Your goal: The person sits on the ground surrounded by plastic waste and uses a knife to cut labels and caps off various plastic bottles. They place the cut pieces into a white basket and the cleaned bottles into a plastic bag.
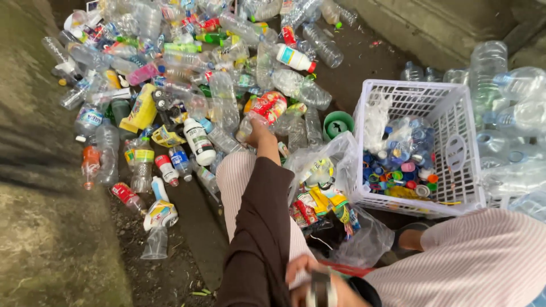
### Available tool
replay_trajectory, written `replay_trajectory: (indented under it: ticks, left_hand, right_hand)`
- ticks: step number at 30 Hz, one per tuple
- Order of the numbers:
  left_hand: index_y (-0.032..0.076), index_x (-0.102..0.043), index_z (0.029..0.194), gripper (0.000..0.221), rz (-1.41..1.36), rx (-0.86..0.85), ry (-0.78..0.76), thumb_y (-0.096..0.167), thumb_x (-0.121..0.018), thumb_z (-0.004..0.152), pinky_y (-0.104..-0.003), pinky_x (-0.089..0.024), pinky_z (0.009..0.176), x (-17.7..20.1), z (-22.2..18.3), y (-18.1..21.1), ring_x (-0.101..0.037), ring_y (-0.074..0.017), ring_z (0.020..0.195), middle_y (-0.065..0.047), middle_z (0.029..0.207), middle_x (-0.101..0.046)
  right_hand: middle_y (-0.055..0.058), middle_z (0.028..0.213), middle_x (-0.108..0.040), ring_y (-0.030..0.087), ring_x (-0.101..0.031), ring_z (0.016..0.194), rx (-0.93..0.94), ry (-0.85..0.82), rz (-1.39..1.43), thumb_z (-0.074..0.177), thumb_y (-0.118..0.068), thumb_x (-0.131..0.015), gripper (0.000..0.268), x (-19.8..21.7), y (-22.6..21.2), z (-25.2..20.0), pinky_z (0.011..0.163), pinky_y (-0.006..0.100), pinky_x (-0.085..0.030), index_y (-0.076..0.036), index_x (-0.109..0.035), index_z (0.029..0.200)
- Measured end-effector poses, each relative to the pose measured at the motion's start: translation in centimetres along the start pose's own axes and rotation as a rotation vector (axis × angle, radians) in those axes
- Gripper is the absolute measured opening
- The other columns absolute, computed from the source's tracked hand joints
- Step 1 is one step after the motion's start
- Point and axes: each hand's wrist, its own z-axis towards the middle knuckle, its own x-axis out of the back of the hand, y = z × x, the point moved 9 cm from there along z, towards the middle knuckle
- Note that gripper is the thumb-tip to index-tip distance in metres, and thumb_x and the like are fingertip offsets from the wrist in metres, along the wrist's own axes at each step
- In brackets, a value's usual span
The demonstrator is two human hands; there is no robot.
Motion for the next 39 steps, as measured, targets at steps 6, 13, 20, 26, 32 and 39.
replay_trajectory:
  ticks: [6,13,20,26,32,39]
  left_hand:
    - [0.004,-0.052,0.126,0.057,1.105,-1.156,-0.202,0.038,-0.073,0.086,-0.046,-0.057,0.071,1.2,-7.9,2.0,-0.065,-0.0341,0.088,-0.018,0.111,-0.06]
    - [0.003,-0.057,0.112,0.05,1.291,-1.512,-0.421,0.033,-0.077,0.077,-0.055,-0.053,0.08,0.6,-11.0,-2.0,-0.065,-0.0425,0.089,-0.02,0.097,-0.064]
    - [0.006,-0.061,0.1,0.043,0.898,-1.129,-0.429,0.042,-0.072,0.078,-0.042,-0.053,0.066,1.7,-7.6,-1.7,-0.065,-0.0302,0.069,-0.011,0.082,-0.069]
    - [-0.002,-0.059,0.114,0.054,0.601,-0.651,-0.296,0.042,-0.063,0.083,-0.037,-0.053,0.086,2.7,-3.7,-1.7,-0.066,-0.0272,0.092,-0.016,0.106,-0.068]
    - [-0.002,-0.055,0.114,0.054,0.726,-0.72,-0.319,0.04,-0.07,0.083,-0.04,-0.052,0.088,2.4,0.3,-4.4,-0.065,-0.031,0.096,-0.018,0.107,-0.064]
    - [0.006,-0.064,0.118,0.052,0.935,-0.465,-0.889,0.028,-0.086,0.076,-0.042,-0.053,0.093,8.7,-18.4,-6.1,-0.068,-0.0266,0.106,-0.016,0.104,-0.071]
  right_hand:
    - [0.006,0.09,-0.077,0.013,-0.069,0.078,0.451,0.609,-0.767,0.082,-0.001,-0.073,0.041,-0.6,-15.1,2.9,0.075,0.027,-0.055,-0.007,-0.054,0.117]
    - [0.002,0.085,-0.077,0.023,-0.07,0.077,0.088,0.502,-0.978,0.078,-0.007,-0.072,0.056,-2.3,-13.6,5.2,0.067,0.033,-0.052,-0.018,-0.055,0.13]
    - [0.009,0.092,-0.079,0.016,-0.066,0.065,0.241,0.583,-0.683,0.065,0.009,-0.087,0.086,4.1,-8.2,2.9,0.06,0.028,-0.054,-0.011,-0.048,0.139]
    - [0.005,0.12,-0.067,0.015,-0.072,0.081,0.251,0.524,-0.603,0.067,0.016,-0.073,0.074,2.9,-3.5,3.6,0.068,0.027,-0.058,-0.009,-0.051,0.134]
    - [0.007,0.076,-0.075,0.015,-0.073,0.065,0.26,0.255,-0.725,0.057,0.015,-0.068,0.082,4.0,-2.5,0.4,0.058,0.024,-0.053,-0.013,-0.05,0.132]
    - [0.016,0.058,-0.056,0.027,-0.055,0.047,0.346,0.936,-0.426,0.094,-0.009,-0.044,0.032,24.5,-8.6,-7.9,0.055,0.032,-0.042,-0.009,-0.032,0.124]
